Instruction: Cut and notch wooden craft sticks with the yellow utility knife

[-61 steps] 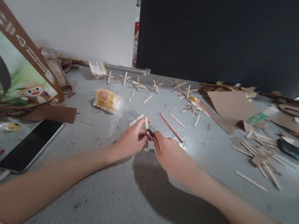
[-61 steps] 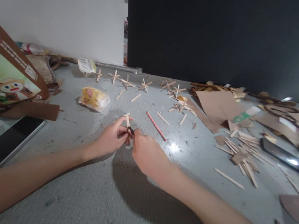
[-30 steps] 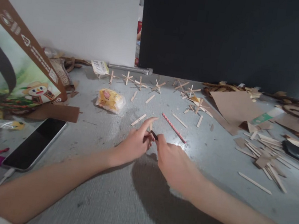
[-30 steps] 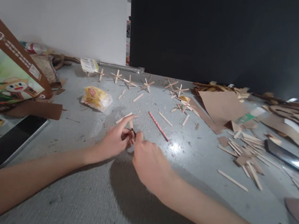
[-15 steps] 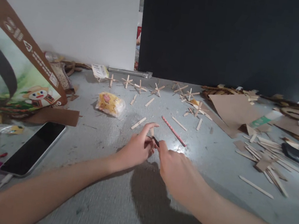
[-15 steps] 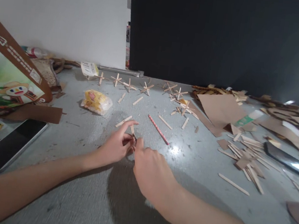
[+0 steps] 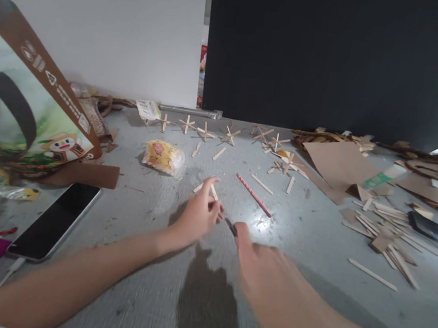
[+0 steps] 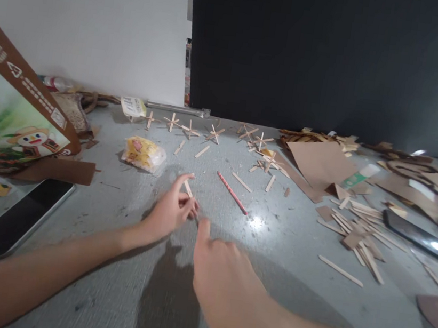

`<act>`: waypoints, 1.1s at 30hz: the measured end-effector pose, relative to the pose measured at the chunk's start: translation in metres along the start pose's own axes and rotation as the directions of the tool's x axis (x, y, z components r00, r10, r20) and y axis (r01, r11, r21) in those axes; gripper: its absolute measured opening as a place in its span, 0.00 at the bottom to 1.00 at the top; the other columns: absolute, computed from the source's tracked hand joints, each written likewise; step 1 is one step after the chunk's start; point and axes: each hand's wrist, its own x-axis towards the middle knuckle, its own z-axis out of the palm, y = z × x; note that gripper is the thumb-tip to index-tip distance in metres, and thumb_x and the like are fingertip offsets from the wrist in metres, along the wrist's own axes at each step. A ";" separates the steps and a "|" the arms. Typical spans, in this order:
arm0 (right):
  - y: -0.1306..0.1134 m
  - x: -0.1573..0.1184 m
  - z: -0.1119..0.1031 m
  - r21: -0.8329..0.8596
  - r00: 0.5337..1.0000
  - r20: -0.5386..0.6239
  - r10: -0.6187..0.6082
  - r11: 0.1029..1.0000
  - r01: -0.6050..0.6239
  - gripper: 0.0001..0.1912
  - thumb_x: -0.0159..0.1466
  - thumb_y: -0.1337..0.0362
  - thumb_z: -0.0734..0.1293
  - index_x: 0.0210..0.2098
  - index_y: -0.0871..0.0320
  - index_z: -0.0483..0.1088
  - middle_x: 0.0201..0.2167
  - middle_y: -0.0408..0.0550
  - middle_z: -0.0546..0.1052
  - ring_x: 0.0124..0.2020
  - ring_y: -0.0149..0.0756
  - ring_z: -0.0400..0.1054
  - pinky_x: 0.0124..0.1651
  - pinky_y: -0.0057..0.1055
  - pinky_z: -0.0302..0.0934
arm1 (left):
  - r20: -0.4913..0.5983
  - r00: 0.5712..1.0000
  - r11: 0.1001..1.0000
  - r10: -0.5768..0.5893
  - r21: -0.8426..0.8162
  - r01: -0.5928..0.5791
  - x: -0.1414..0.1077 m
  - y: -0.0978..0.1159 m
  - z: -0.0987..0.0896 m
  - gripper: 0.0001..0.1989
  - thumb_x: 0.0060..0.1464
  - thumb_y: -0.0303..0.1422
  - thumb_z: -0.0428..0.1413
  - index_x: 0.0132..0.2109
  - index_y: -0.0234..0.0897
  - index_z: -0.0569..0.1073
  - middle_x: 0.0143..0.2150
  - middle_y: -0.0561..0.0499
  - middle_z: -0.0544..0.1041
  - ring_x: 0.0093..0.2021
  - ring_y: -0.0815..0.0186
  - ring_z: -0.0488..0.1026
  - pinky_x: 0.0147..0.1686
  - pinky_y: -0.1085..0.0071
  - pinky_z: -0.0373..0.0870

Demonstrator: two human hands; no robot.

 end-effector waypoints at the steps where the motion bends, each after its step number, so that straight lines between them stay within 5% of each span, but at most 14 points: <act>1: 0.003 -0.005 0.000 0.015 0.997 0.076 -0.001 1.000 0.000 0.34 0.56 0.82 0.67 0.61 0.61 0.66 0.24 0.46 0.78 0.25 0.43 0.77 0.21 0.32 0.39 | -0.017 1.000 1.000 0.021 0.019 -0.021 0.003 0.000 -0.002 0.30 0.67 0.32 0.55 0.71 0.36 0.58 0.32 0.52 0.80 0.27 0.66 0.76 0.33 0.69 0.74; 6: 0.030 -0.011 -0.001 0.063 0.980 -0.199 0.025 0.998 -0.013 0.14 0.74 0.72 0.57 0.56 0.56 0.66 0.23 0.43 0.75 0.21 0.39 0.72 0.23 0.33 0.40 | 0.144 0.984 0.995 0.102 -0.028 -0.099 0.004 0.001 -0.005 0.38 0.67 0.33 0.54 0.77 0.37 0.45 0.33 0.52 0.80 0.30 0.64 0.77 0.35 0.67 0.74; 8: 0.043 -0.006 -0.001 0.070 0.974 -0.209 0.086 0.995 -0.073 0.12 0.77 0.65 0.55 0.55 0.57 0.65 0.21 0.42 0.73 0.20 0.39 0.71 0.23 0.33 0.39 | 0.221 0.969 0.991 0.113 0.046 -0.126 0.001 0.001 -0.004 0.31 0.68 0.32 0.53 0.73 0.38 0.53 0.33 0.52 0.80 0.33 0.63 0.78 0.38 0.67 0.73; 11: 0.061 0.001 0.003 0.128 0.974 -0.203 0.100 0.989 -0.075 0.13 0.78 0.58 0.54 0.53 0.56 0.66 0.19 0.40 0.72 0.19 0.38 0.69 0.23 0.30 0.40 | 0.264 0.959 0.964 0.104 0.211 -0.162 0.000 0.003 -0.004 0.10 0.71 0.32 0.48 0.55 0.40 0.70 0.34 0.52 0.79 0.37 0.63 0.76 0.41 0.66 0.71; 14: 0.077 0.005 0.012 0.150 0.966 -0.241 0.091 0.987 -0.056 0.16 0.79 0.57 0.52 0.52 0.55 0.69 0.19 0.40 0.71 0.18 0.37 0.67 0.23 0.29 0.42 | 0.242 0.956 0.914 0.163 0.329 -0.239 0.000 0.006 -0.005 0.11 0.72 0.33 0.47 0.43 0.40 0.73 0.39 0.49 0.77 0.42 0.61 0.74 0.47 0.64 0.70; 18: 0.091 0.009 0.018 0.129 0.946 -0.324 0.027 0.991 0.017 0.15 0.79 0.59 0.54 0.45 0.55 0.70 0.23 0.43 0.74 0.22 0.37 0.69 0.26 0.30 0.45 | 0.274 0.914 0.830 0.299 0.397 -0.391 0.003 0.006 -0.005 0.11 0.70 0.32 0.52 0.39 0.39 0.77 0.42 0.46 0.78 0.51 0.56 0.71 0.56 0.58 0.68; 28: 0.103 0.030 0.015 0.042 0.960 -0.277 -0.045 0.997 0.059 0.15 0.79 0.59 0.55 0.55 0.57 0.70 0.29 0.46 0.81 0.25 0.37 0.74 0.26 0.30 0.48 | 0.289 0.937 0.814 0.195 0.485 -0.319 0.005 0.002 -0.007 0.11 0.70 0.34 0.55 0.52 0.37 0.80 0.42 0.45 0.80 0.51 0.54 0.74 0.57 0.57 0.70; 33: 0.100 0.041 0.007 -0.032 0.973 -0.188 -0.133 0.991 0.129 0.12 0.79 0.61 0.59 0.49 0.58 0.73 0.32 0.49 0.83 0.30 0.39 0.77 0.29 0.31 0.49 | 0.334 0.922 0.831 0.195 0.443 -0.336 0.015 0.005 -0.018 0.15 0.70 0.36 0.54 0.58 0.41 0.79 0.45 0.45 0.79 0.53 0.54 0.74 0.56 0.59 0.69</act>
